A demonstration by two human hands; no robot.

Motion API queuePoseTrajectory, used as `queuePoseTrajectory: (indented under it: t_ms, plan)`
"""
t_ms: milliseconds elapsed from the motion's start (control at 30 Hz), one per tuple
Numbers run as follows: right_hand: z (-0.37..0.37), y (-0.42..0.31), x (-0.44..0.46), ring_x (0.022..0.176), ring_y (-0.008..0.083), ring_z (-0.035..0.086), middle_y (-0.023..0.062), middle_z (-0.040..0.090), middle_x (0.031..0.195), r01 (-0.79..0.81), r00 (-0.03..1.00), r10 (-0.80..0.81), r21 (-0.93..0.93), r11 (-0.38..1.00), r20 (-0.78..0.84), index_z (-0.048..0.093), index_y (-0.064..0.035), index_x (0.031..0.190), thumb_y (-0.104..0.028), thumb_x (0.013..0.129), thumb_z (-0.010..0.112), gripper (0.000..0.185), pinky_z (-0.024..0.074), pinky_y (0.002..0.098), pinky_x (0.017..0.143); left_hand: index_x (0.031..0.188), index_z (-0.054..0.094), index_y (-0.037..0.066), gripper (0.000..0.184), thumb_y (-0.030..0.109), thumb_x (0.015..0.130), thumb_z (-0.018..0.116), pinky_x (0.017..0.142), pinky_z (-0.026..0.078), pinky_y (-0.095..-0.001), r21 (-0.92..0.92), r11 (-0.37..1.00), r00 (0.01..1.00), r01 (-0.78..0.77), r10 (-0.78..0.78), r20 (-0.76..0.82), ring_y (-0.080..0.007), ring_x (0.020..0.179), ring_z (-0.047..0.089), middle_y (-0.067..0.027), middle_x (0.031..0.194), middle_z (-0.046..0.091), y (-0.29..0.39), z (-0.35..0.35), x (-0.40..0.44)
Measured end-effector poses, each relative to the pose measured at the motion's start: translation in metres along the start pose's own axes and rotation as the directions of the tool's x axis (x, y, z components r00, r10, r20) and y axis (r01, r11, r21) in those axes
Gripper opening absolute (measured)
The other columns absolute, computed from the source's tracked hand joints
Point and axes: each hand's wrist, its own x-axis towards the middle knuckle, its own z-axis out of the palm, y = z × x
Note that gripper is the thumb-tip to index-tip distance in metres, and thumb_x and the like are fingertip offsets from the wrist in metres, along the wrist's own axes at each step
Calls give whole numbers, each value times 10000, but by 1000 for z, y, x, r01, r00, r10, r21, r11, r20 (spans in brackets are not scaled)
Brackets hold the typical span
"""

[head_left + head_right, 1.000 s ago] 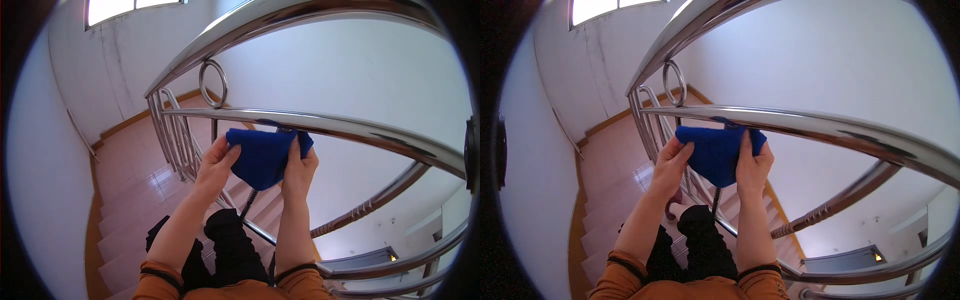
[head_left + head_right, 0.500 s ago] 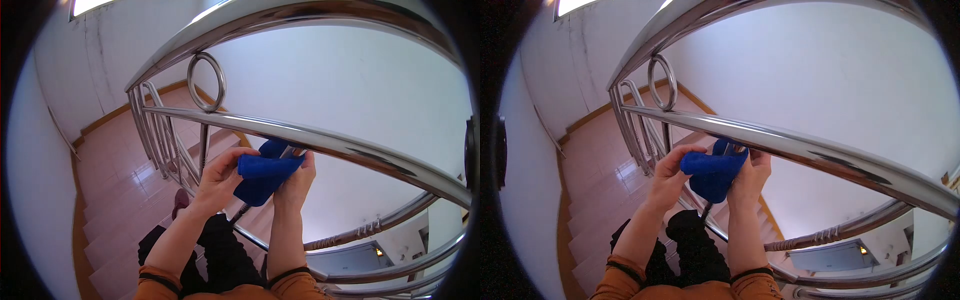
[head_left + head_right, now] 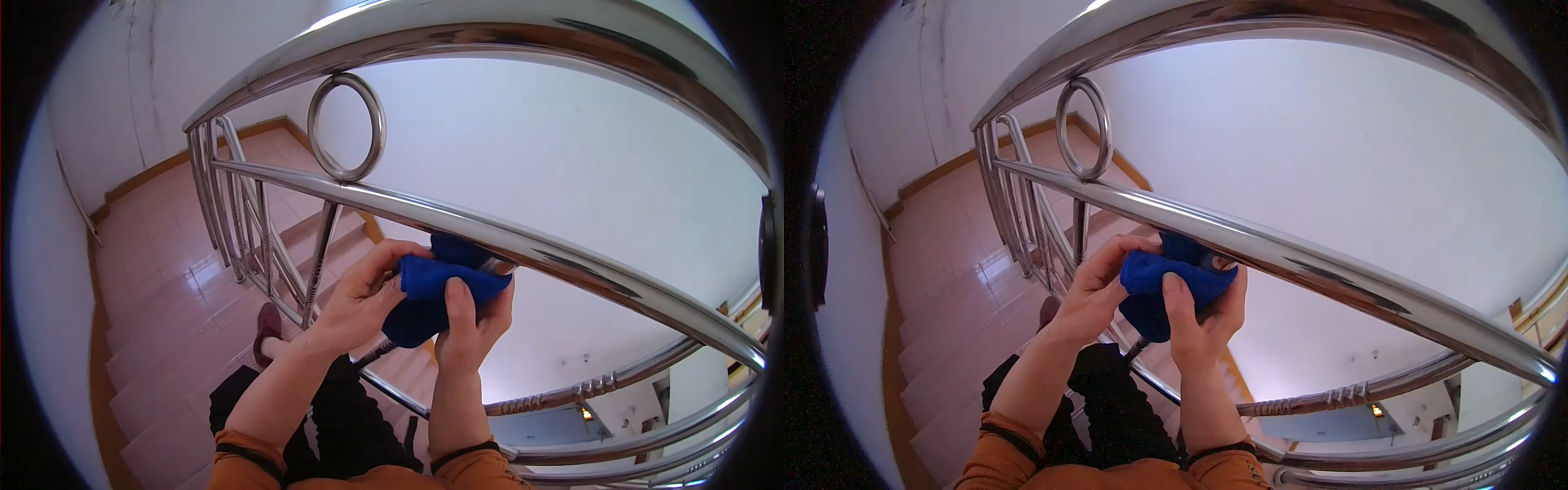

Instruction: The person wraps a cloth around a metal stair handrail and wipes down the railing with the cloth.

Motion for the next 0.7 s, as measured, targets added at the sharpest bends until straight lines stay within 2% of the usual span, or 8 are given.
queuePoseTrajectory:
  t_ms: [100,200,333,400,467,500,600,700]
  plan:
    - [-3,-6,0,1009,173,541,101,557,1096,-45,997,38,100,994,74,454,17,1230,-143,731,723,589,432,290,898,1244,465,51,319,112,940,539,936,414,-259,-18,1000,1000,16,-16,7,-119,1072,520,-57,1156,538,3,-1,1]
    - [-12,-7,0,1010,176,545,102,558,1097,-52,981,27,127,990,191,459,16,1218,-108,709,729,589,431,288,898,1252,457,21,336,32,923,525,925,421,-258,-78,993,996,-93,93,7,-118,1048,531,-62,1124,547,7,-1,2]
    - [-14,-5,-3,1008,172,544,98,557,1105,-1,980,-8,46,999,197,458,12,1211,-87,705,726,581,433,291,900,1295,431,-3,420,-38,884,508,936,423,-267,-263,964,999,33,-26,30,-123,1057,536,-66,1125,550,8,-2,2]
    - [-7,-10,-4,985,159,554,88,576,1077,25,993,-20,-42,999,115,489,11,1180,-92,728,736,526,444,281,876,1306,427,-5,444,-55,872,502,937,426,-267,-326,942,997,79,-70,41,-125,1059,539,-65,1125,553,9,-1,0]
    - [-1,-17,0,960,148,562,83,590,1053,-18,997,20,-28,999,74,509,14,1161,-93,746,734,484,447,272,862,1309,435,-1,437,-38,879,504,925,437,-260,-348,923,985,164,-174,3,-123,1040,544,-59,1113,557,17,5,-1]
    - [1,-19,3,936,138,570,77,605,1029,-56,998,56,-7,998,34,528,16,1142,-94,763,732,443,450,263,847,1309,435,-1,437,-38,879,504,925,437,-260,-354,921,984,165,-176,2,-123,1040,544,-59,1113,557,18,6,-1]
    - [9,-16,5,850,125,595,70,638,943,-26,998,26,-1,1000,-54,577,28,1070,-99,793,719,337,464,244,795,1265,472,5,402,-40,868,520,905,447,-249,-350,927,989,136,-146,-1,-113,1024,546,-50,1101,561,17,5,-2]
    - [6,-14,9,785,125,612,67,650,883,-89,995,89,6,996,-52,599,32,1018,-83,797,700,269,481,240,750,1221,494,15,381,-39,849,552,896,454,-249,-351,929,993,114,-111,27,-110,1014,549,-52,1100,560,10,-1,-5]
